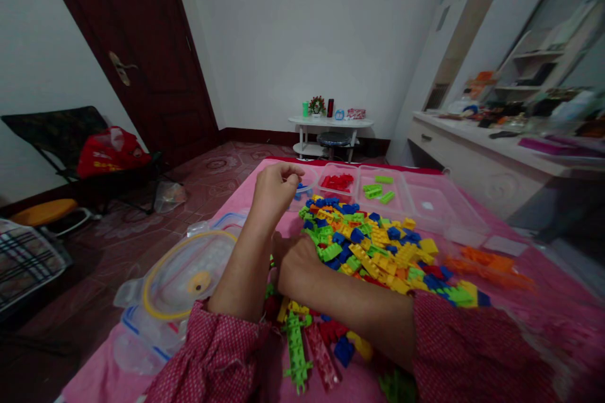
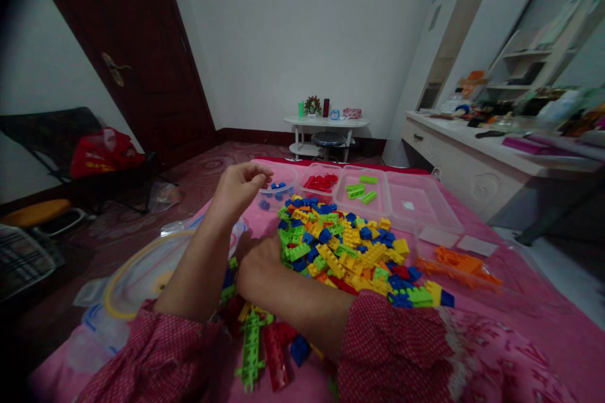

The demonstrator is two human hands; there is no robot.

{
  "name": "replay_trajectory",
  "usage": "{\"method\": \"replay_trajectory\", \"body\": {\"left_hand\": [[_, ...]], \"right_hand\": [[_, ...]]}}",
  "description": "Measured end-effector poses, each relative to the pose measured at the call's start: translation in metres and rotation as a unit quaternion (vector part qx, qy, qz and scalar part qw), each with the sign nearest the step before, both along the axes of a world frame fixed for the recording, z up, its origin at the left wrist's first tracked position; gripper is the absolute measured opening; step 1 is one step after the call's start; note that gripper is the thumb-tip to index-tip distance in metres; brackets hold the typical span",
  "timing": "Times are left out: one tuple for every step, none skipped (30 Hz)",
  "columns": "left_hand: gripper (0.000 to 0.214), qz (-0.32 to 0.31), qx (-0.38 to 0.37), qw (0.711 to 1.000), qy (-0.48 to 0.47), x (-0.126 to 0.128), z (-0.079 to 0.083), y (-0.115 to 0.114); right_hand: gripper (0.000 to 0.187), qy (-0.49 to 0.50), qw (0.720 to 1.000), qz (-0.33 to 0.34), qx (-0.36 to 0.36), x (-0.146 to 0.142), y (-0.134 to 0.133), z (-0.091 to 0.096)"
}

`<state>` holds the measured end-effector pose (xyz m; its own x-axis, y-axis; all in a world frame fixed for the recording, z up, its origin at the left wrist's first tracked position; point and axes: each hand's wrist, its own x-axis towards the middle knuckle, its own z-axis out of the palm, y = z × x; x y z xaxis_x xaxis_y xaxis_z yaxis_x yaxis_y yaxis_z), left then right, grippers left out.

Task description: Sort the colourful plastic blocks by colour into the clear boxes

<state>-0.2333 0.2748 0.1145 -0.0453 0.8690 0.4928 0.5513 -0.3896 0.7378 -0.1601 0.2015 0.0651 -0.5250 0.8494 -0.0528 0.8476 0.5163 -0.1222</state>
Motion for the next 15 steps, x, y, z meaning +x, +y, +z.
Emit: {"method": "replay_trajectory", "body": {"left_hand": [[0.027, -0.002, -0.003, 1.0, 0.005, 0.001, -0.001, 0.001], [0.027, -0.004, -0.006, 1.0, 0.01, 0.002, -0.002, 0.001], [0.027, -0.007, -0.011, 1.0, 0.014, 0.003, -0.003, 0.002], [0.026, -0.009, -0.015, 1.0, 0.019, 0.004, -0.005, 0.003], [0.026, -0.012, -0.019, 0.999, 0.022, 0.005, -0.006, 0.003], [0.026, -0.018, -0.023, 0.999, 0.025, 0.007, -0.007, 0.004], [0.026, -0.025, -0.026, 0.999, 0.028, 0.008, -0.009, 0.004], [0.025, -0.034, -0.027, 0.999, 0.029, 0.01, -0.011, 0.005], [0.025, -0.047, -0.029, 0.998, 0.031, 0.013, -0.013, 0.006], [0.025, -0.06, -0.031, 0.997, 0.033, 0.016, -0.015, 0.006], [0.024, -0.074, -0.035, 0.996, 0.037, 0.019, -0.018, 0.006], [0.024, -0.09, -0.041, 0.994, 0.043, 0.023, -0.019, 0.006], [0.024, -0.107, -0.048, 0.992, 0.051, 0.028, -0.021, 0.005], [0.024, -0.127, -0.055, 0.988, 0.062, 0.032, -0.022, 0.004], [0.025, -0.149, -0.06, 0.984, 0.075, 0.036, -0.023, 0.002]], "right_hand": [[0.034, -0.004, 1.0, 0.01, 0.001, 0.006, -0.004, 0.002], [0.029, -0.004, 1.0, 0.024, 0.003, 0.012, -0.01, 0.004], [0.026, 0.003, 0.999, 0.039, 0.01, 0.018, -0.015, 0.005], [0.024, 0.018, 0.998, 0.052, 0.023, 0.026, -0.021, 0.007], [0.022, 0.036, 0.997, 0.061, 0.037, 0.033, -0.026, 0.009], [0.021, 0.053, 0.995, 0.067, 0.048, 0.041, -0.031, 0.01], [0.02, 0.067, 0.994, 0.068, 0.058, 0.05, -0.035, 0.012], [0.02, 0.078, 0.993, 0.065, 0.067, 0.058, -0.038, 0.014], [0.02, 0.086, 0.992, 0.058, 0.074, 0.067, -0.04, 0.016], [0.021, 0.094, 0.992, 0.044, 0.078, 0.075, -0.041, 0.018], [0.021, 0.106, 0.991, 0.026, 0.08, 0.084, -0.041, 0.019], [0.022, 0.123, 0.989, 0.009, 0.078, 0.092, -0.04, 0.02], [0.022, 0.144, 0.987, -0.005, 0.072, 0.101, -0.038, 0.02], [0.021, 0.17, 0.983, -0.018, 0.064, 0.11, -0.036, 0.021], [0.02, 0.2, 0.977, -0.031, 0.059, 0.118, -0.033, 0.022]]}}
